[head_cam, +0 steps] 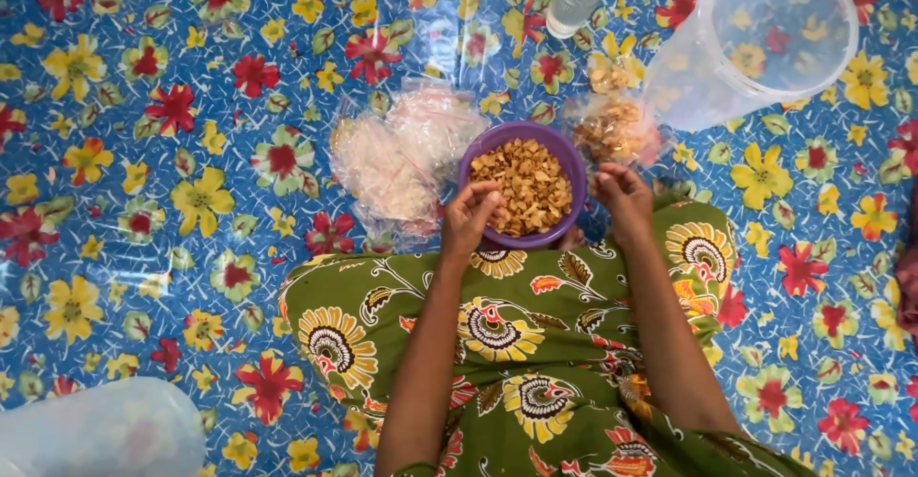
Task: Manually filling small plastic bags with snacks from a bowl while sitting on the floor.
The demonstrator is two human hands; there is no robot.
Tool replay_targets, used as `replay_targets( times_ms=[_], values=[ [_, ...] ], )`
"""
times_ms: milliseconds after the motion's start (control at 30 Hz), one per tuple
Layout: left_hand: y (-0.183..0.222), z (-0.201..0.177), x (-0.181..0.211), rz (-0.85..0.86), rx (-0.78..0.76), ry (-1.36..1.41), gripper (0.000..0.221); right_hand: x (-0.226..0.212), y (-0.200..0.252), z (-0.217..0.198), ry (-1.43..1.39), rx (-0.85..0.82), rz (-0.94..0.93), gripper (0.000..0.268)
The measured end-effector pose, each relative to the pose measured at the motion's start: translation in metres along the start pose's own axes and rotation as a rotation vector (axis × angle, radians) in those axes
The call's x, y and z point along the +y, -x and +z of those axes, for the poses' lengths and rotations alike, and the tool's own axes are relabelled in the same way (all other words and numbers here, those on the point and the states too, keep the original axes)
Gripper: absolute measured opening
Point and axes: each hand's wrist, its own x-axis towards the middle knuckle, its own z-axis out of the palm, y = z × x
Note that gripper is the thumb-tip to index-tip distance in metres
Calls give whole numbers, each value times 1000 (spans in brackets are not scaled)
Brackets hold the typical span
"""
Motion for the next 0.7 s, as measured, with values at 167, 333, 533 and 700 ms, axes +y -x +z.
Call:
replay_targets(
  times_ms=[167, 333, 533, 700],
  values=[
    [4, 2, 5, 12, 18, -8, 25, 6, 4, 3, 41, -31, -5, 21],
    [6, 3, 5, 14, 94, -6, 24, 10, 2, 2, 71, -52, -26, 22],
    [7, 0, 24, 45, 392, 29, 19, 11, 5, 1, 107, -62, -42, 21],
    [-4, -18, 30, 57, 751, 48, 19, 9, 9, 2, 104, -68, -57, 21]
  ],
)
